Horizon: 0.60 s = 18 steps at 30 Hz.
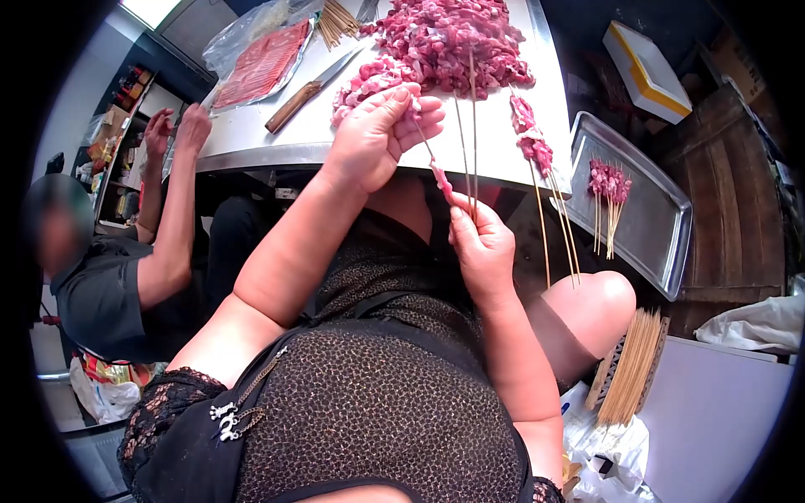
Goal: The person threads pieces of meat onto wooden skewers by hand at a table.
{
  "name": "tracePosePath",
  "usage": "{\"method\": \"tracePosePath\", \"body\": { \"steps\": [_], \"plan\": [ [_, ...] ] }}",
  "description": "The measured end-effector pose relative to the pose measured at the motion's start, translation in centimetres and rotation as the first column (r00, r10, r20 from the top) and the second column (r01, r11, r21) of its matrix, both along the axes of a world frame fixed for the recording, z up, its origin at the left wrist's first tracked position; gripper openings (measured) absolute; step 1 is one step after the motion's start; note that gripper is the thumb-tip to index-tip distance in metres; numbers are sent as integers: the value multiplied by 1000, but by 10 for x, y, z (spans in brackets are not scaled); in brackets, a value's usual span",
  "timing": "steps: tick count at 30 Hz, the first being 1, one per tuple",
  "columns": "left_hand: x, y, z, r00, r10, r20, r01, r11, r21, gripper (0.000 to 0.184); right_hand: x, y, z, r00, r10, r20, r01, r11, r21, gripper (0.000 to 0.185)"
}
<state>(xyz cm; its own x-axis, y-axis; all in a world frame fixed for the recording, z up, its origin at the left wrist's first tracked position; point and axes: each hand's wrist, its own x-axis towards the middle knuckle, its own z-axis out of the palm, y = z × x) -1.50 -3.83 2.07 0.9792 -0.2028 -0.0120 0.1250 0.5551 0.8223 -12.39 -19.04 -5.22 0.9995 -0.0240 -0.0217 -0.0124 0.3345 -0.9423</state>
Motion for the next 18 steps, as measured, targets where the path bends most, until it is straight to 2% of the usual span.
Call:
{"method": "tracePosePath", "body": {
  "steps": [5,12,14,16,18],
  "plan": [
    [-7,-8,-8,999,36,-17,-37,997,-62,22,-2,3,2,999,-32,1,32,995,-92,22],
    [-6,-9,-9,996,-65,-57,62,997,-46,26,-3,3,4,999,-46,19,49,988,-145,22],
    [-5,-11,-13,997,-63,-54,60,997,-51,26,-3,4,3,1000,-31,-3,31,994,-102,22],
    [-4,-14,-20,997,-76,8,76,983,-169,22,-3,5,2,999,-19,-42,17,999,-36,21],
    [-9,-19,-16,997,-70,-19,68,990,-127,20,-3,5,6,997,-2,-79,5,999,32,21]
  ]
}}
